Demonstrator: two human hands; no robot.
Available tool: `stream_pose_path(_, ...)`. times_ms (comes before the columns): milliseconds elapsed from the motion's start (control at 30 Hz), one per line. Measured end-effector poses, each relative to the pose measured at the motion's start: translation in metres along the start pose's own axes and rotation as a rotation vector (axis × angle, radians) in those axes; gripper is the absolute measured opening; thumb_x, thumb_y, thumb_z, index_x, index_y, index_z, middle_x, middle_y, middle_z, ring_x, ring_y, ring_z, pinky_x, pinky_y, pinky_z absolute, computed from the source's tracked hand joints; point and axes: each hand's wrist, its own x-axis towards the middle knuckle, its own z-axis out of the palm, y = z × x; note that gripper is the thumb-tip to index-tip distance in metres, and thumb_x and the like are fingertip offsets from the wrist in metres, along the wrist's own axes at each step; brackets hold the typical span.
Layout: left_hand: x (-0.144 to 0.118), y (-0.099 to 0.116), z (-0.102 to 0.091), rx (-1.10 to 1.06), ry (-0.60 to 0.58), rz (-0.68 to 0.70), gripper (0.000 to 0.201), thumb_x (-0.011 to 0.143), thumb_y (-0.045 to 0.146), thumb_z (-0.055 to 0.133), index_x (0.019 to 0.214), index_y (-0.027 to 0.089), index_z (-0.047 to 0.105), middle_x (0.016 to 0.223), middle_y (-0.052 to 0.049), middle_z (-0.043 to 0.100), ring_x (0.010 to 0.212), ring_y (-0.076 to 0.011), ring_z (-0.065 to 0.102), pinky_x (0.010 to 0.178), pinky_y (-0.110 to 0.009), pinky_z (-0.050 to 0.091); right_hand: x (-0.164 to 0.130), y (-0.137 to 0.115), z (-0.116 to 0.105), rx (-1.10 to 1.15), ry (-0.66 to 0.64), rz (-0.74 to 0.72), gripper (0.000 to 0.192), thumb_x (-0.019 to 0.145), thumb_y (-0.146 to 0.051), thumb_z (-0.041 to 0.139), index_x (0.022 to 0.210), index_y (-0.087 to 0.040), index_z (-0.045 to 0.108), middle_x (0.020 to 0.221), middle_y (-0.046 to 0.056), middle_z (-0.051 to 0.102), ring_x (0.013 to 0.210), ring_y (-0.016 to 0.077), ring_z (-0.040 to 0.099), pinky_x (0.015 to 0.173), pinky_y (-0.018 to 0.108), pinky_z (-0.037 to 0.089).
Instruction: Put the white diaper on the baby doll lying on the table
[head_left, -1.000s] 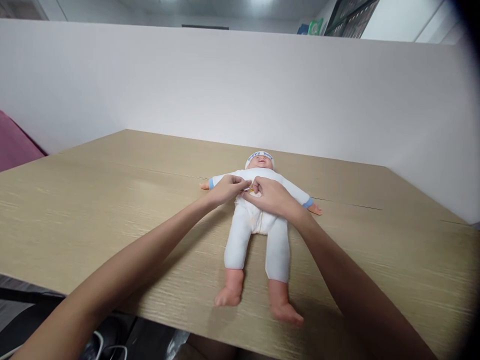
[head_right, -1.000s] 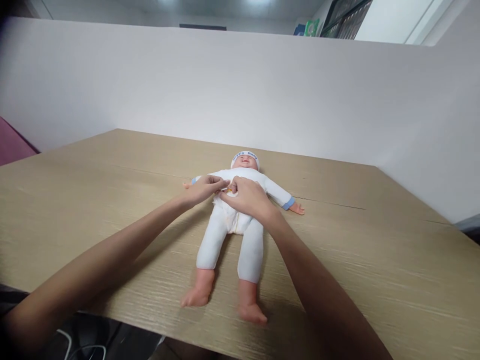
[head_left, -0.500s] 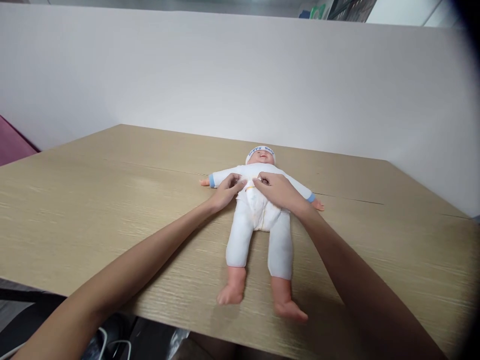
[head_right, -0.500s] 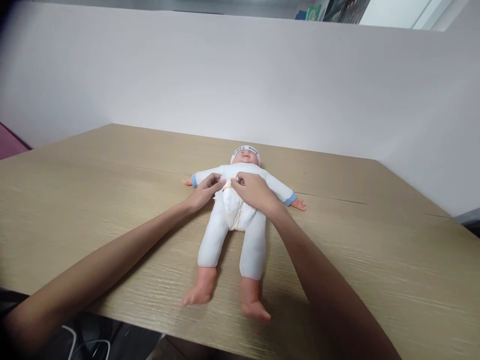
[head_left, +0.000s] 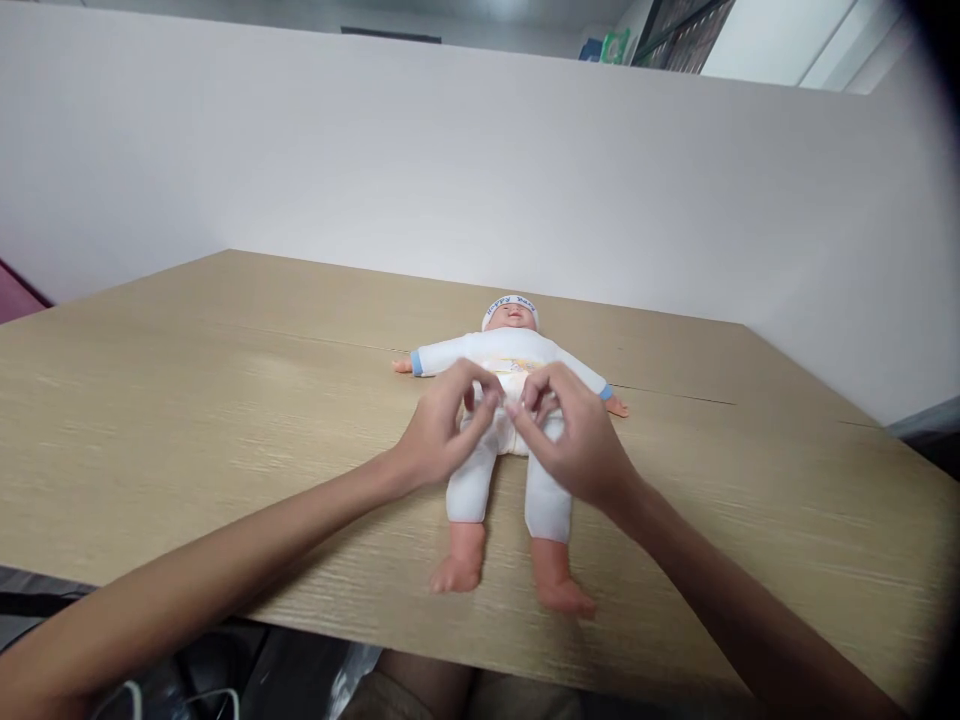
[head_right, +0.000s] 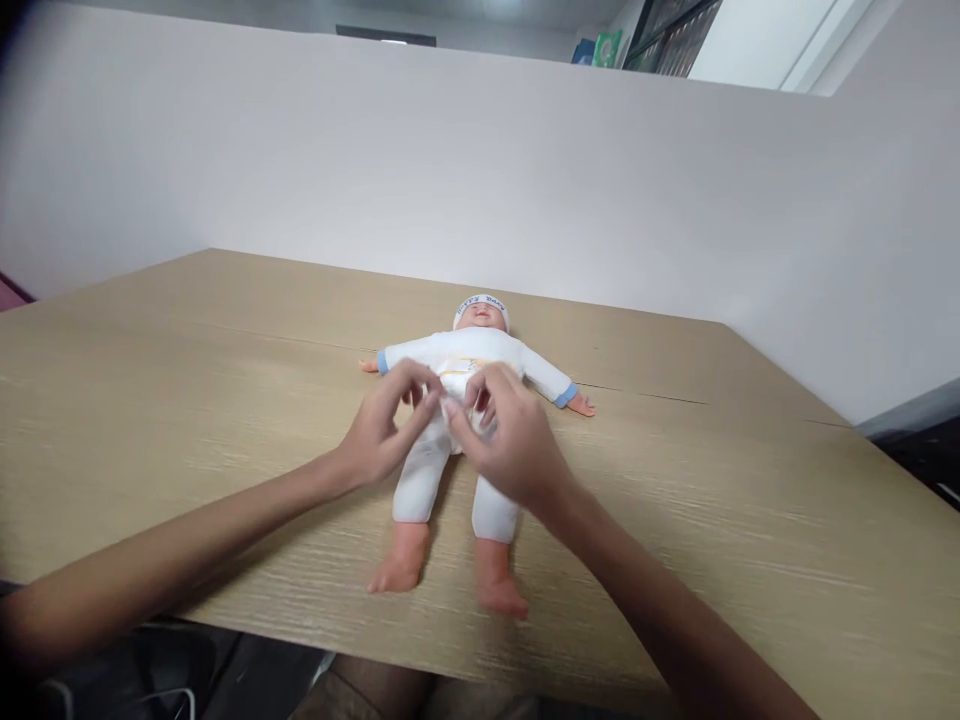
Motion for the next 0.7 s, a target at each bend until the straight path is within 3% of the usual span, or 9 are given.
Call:
stream_pose_path(100,-0.025,0.02,-0.01,0.099,-0.379,0.155,0.018,0.114,0.03,0.051,0.109,0.023,0.066,0.104,-0.006,0.072,0.095,-0.0227,0.062,0.09,-0.042,0.045,-0.047,-0.015,-0.008,0.027,-0.274,-0.008,0.016,0.107,-0.033,0.064,0.095,-0.026,0.056,0.091,0.002,0.067,0.078,0.0183,0.063,0.072,0.035,0.052)
stream_pose_path(200,-0.034,0.016,-0.013,0.187,-0.593,0.109,0.026,0.115,0.036,0.051,0.102,0.022,0.068,0.099,-0.007,0.072,0.094,-0.0239,0.06,0.088,-0.041,0.045,-0.074,-0.003,-0.008,-0.087,-0.304,0.015,0.017,0.107,-0.031,0.063,0.092,-0.026,0.057,0.091,0.002,0.069,0.079,0.0188,0.065,0.072,0.034,0.051)
stream_pose_path(267,-0.033,0.006,-0.013,0.196,-0.598,0.012,0.027,0.114,0.04,0.053,0.099,0.022,0.067,0.093,-0.007,0.071,0.092,-0.0241,0.06,0.086,-0.04,0.046,-0.077,0.014,-0.006,-0.155,-0.223,0.106,0.014,0.108,-0.034,0.063,0.095,-0.026,0.063,0.088,0.001,0.07,0.075,0.0188,0.065,0.07,0.034,0.049)
stream_pose_path(367,-0.028,-0.008,-0.009,0.152,-0.508,-0.148,0.025,0.112,0.046,0.057,0.106,0.023,0.064,0.09,-0.004,0.069,0.084,-0.0221,0.062,0.078,-0.037,0.045,-0.068,0.036,-0.001,-0.267,-0.157,0.217,0.011,0.108,-0.036,0.064,0.106,-0.026,0.067,0.081,-0.002,0.07,0.065,0.0182,0.062,0.064,0.035,0.043)
stream_pose_path(467,-0.024,-0.014,-0.002,0.165,-0.435,-0.258,0.034,0.11,0.057,0.061,0.109,0.024,0.057,0.088,-0.002,0.067,0.074,-0.0202,0.06,0.069,-0.035,0.041,-0.061,0.042,0.007,-0.376,-0.168,0.179,0.011,0.107,-0.035,0.065,0.103,-0.024,0.065,0.078,-0.002,0.068,0.064,0.0191,0.06,0.062,0.036,0.036)
stream_pose_path(533,-0.023,-0.014,0.003,0.222,-0.422,-0.287,0.04,0.108,0.063,0.062,0.102,0.024,0.053,0.082,-0.001,0.064,0.069,-0.0198,0.056,0.065,-0.035,0.036,-0.063,0.041,0.013,-0.434,-0.169,0.112,0.012,0.108,-0.034,0.065,0.102,-0.024,0.064,0.087,0.002,0.07,0.069,0.0207,0.062,0.062,0.037,0.035)
stream_pose_path(700,-0.022,-0.01,0.01,0.32,-0.442,-0.264,0.036,0.107,0.051,0.066,0.088,0.024,0.053,0.076,-0.001,0.057,0.071,-0.0209,0.052,0.067,-0.035,0.034,-0.074,0.036,0.018,-0.448,-0.172,0.062,0.013,0.109,-0.037,0.065,0.109,-0.024,0.064,0.101,0.006,0.069,0.082,0.0248,0.065,0.066,0.038,0.041)
